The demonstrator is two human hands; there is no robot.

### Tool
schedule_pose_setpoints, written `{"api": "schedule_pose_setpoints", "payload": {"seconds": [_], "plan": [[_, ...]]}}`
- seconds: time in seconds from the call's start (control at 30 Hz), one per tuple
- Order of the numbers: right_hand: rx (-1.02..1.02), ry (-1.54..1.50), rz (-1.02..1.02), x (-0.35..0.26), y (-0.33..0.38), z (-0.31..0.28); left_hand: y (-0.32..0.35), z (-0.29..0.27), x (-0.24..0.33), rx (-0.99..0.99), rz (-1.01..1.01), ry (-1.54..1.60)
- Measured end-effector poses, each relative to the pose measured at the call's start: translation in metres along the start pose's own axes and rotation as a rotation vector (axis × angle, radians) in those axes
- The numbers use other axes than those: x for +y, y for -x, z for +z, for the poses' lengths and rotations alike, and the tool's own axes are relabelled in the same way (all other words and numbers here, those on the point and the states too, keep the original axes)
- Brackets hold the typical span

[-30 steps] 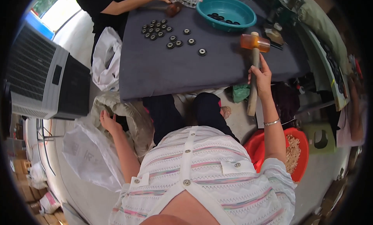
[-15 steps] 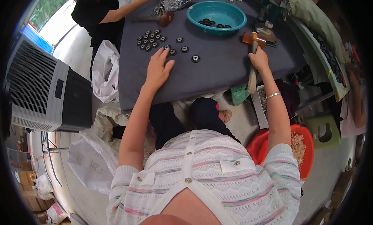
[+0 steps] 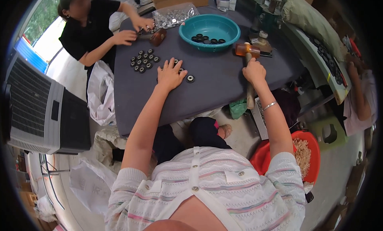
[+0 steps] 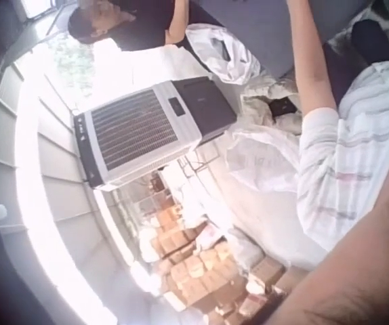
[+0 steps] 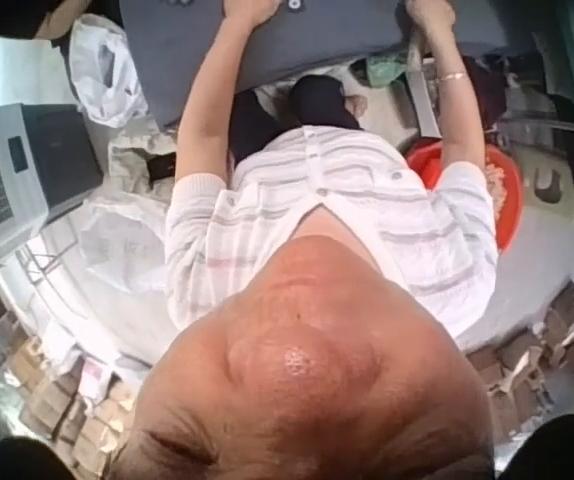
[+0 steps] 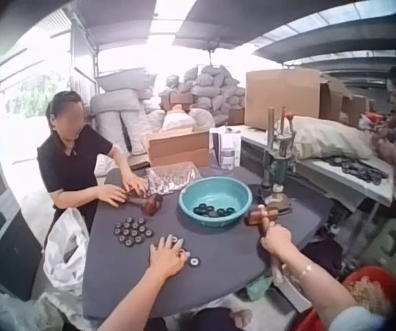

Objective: The person assembles small industrial components by hand and with a mallet, fitting rubber rings and metal inserts together on an assembly table.

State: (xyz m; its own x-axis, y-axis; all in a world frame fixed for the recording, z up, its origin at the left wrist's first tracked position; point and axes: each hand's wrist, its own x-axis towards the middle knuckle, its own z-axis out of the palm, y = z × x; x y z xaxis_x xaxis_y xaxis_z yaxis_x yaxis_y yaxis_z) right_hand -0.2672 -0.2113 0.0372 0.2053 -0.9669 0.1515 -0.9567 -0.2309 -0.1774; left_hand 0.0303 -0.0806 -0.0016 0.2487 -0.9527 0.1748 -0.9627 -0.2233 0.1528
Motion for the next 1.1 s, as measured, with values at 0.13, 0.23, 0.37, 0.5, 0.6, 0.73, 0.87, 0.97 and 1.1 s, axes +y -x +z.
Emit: {"api": "schedule_pose_setpoints", "payload": {"seconds": [0.13, 0.23, 0.37, 0.5, 0.6, 0.73, 0.87, 0.97, 1.1], "plan": [[0.363, -0.062, -0.105, -0.001, -0.017, -0.008, 0.022, 0.004, 0.017, 0.075, 0.101, -0.016], [0.482, -0.130, -0.256, -0.031, -0.041, -0.023, 0.031, 0.005, 0.023, 0.113, 0.155, -0.048], [-0.095, -0.467, 0.035, -0.077, -0.067, -0.041, 0.040, 0.006, 0.020, 0.202, 0.200, -0.003], [-0.117, -0.930, 0.221, -0.083, -0.084, 0.005, 0.043, 0.004, 0.022, 0.342, 0.208, 0.040], [-0.192, -1.629, 0.358, -0.078, -0.087, 0.024, 0.040, 0.004, 0.023, 0.435, 0.261, 0.139], [-0.040, -1.677, 0.363, -0.091, -0.072, 0.030, 0.041, 0.004, 0.018, 0.458, 0.252, 0.207], [0.239, -1.552, 0.112, -0.099, -0.043, 0.023, 0.031, -0.005, 0.011, 0.603, 0.240, 0.451], [0.394, -1.360, 0.016, -0.096, -0.044, 0.025, 0.009, -0.042, 0.029, 0.730, 0.297, 0.536], [0.320, -1.399, 0.024, -0.116, -0.014, 0.001, -0.033, -0.072, 0.045, 0.571, 0.291, 0.470]]}}
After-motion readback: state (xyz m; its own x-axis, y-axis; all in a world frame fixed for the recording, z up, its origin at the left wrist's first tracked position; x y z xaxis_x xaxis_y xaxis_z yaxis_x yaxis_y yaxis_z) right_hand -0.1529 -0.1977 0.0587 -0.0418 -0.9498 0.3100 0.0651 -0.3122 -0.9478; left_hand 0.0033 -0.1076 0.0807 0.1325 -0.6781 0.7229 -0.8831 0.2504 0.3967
